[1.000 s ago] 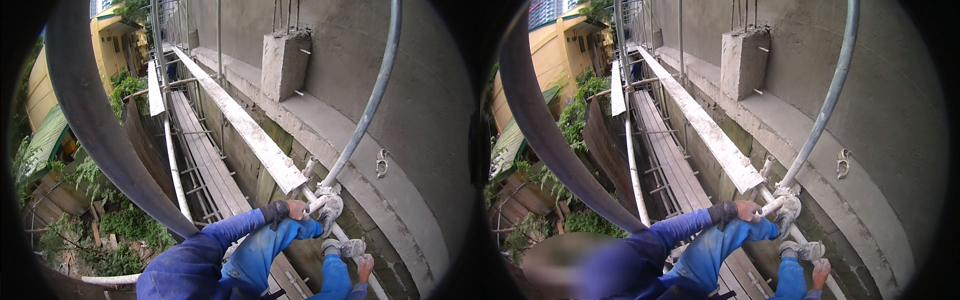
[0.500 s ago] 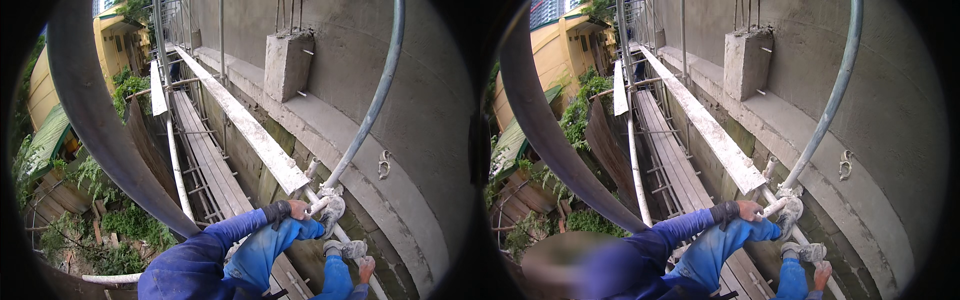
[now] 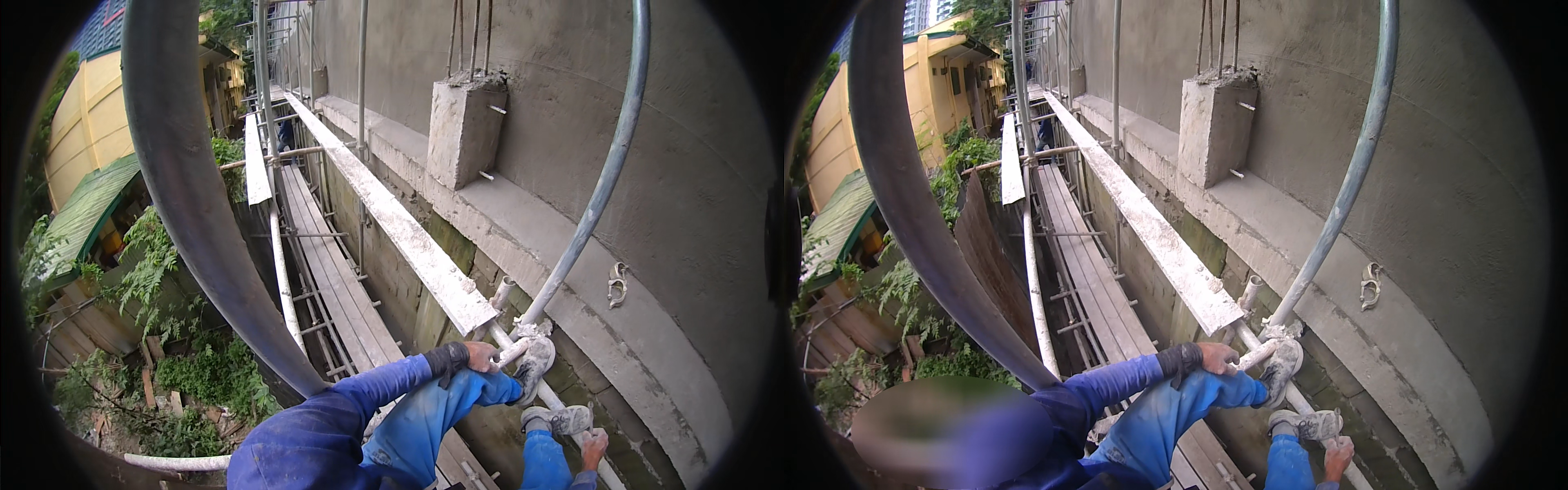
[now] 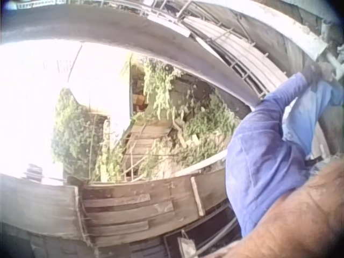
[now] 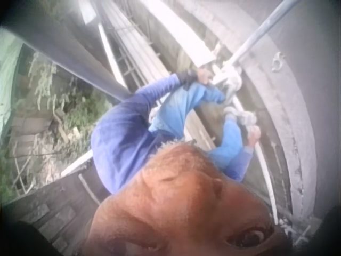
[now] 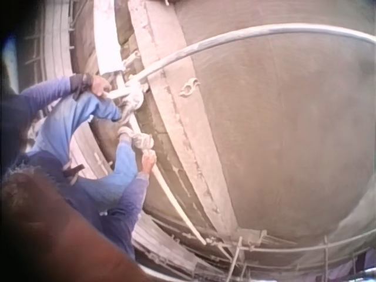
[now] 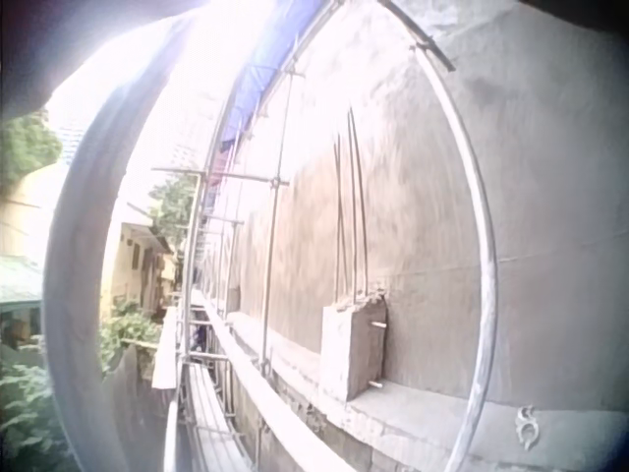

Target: The person is assembling scaffolding on the exterior of a building. They use a spanner to tighten couplers on metal poles, secure a horizontal pole to the vertical structure, and adjust the scaffolding components while standing on the platform.

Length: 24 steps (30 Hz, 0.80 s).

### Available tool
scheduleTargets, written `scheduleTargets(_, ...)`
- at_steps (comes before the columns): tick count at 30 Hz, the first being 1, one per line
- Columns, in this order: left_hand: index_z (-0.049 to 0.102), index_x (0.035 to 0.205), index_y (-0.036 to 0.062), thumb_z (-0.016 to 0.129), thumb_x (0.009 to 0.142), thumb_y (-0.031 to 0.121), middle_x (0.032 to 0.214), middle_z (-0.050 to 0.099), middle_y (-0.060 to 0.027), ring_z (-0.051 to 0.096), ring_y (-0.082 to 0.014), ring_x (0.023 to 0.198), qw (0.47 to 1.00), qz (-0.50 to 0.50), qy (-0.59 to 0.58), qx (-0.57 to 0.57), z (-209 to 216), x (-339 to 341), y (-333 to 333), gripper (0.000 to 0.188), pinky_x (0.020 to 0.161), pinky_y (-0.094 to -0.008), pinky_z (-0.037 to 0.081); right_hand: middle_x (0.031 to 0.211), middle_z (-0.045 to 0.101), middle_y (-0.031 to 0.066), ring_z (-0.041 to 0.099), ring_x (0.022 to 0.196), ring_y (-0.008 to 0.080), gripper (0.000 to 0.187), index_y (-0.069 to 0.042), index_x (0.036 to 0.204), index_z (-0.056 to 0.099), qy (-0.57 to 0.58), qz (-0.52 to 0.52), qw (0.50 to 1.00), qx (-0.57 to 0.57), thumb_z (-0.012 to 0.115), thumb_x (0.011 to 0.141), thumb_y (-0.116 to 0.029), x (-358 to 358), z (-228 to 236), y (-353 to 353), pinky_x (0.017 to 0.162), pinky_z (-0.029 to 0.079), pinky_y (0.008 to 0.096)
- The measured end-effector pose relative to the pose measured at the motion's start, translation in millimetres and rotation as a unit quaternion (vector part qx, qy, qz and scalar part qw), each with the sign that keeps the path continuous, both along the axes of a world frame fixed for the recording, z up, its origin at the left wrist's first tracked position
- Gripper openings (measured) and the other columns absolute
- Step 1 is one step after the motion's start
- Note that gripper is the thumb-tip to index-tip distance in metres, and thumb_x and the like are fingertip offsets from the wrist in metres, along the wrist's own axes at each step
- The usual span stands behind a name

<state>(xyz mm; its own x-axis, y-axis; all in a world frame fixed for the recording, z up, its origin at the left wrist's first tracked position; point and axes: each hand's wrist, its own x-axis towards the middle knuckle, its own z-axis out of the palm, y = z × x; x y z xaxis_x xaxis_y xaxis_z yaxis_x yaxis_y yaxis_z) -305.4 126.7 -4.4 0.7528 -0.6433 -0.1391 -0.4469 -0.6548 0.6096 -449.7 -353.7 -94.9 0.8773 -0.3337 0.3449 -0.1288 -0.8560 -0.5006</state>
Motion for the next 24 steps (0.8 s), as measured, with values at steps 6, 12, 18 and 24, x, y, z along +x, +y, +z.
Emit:
scheduleTargets(6,0.060,0.116,-0.0053,0.064,0.080,0.035,0.109,0.064,-0.0262,0.062,-0.0380,0.103,1.000,0.002,0.000,-0.017,-3.2,2.3,-4.8,0.054,0.089,-0.0435,0.048,0.079,0.062,0.0201,0.059,0.073,0.0360,0.026,0.003,0.084,0.062,-0.060,-0.090,0.989,0.098,0.062,0.084,-0.023,10.4,10.0,-17.8,0.068,0.046,0.0460)
scheduleTargets(12,0.057,0.121,-0.0009,0.059,0.086,0.043,0.120,0.060,-0.0241,0.057,-0.0378,0.113,0.999,-0.003,0.028,0.022,-11.3,2.7,9.7,0.056,0.095,-0.0436,0.044,0.089,0.063,0.0224,0.057,0.088,0.0383,0.040,0.003,0.087,0.063,-0.001,-0.159,0.939,0.304,0.045,0.095,-0.032,18.4,-12.1,-30.6,0.081,0.043,0.0459)
scheduleTargets(18,0.058,0.120,-0.0012,0.059,0.087,0.043,0.119,0.060,-0.0237,0.056,-0.0376,0.113,1.000,-0.014,0.016,0.015,-12.5,7.1,0.7,0.055,0.096,-0.0436,0.044,0.091,0.062,0.0232,0.055,0.092,0.0403,0.040,0.002,0.090,0.062,-0.051,-0.106,0.992,0.049,0.043,0.097,-0.032,25.2,-69.9,-76.3,0.083,0.041,0.0472)
scheduleTargets(24,0.057,0.121,-0.0018,0.059,0.087,0.042,0.120,0.060,-0.0237,0.056,-0.0372,0.114,1.000,-0.002,0.021,0.019,-13.7,7.5,-0.7,0.056,0.097,-0.0431,0.044,0.095,0.062,0.0255,0.055,0.094,0.0414,0.042,0.004,0.094,0.062,-0.032,-0.052,0.998,-0.008,0.043,0.097,-0.032,20.4,-56.4,-62.8,0.084,0.041,0.0478)
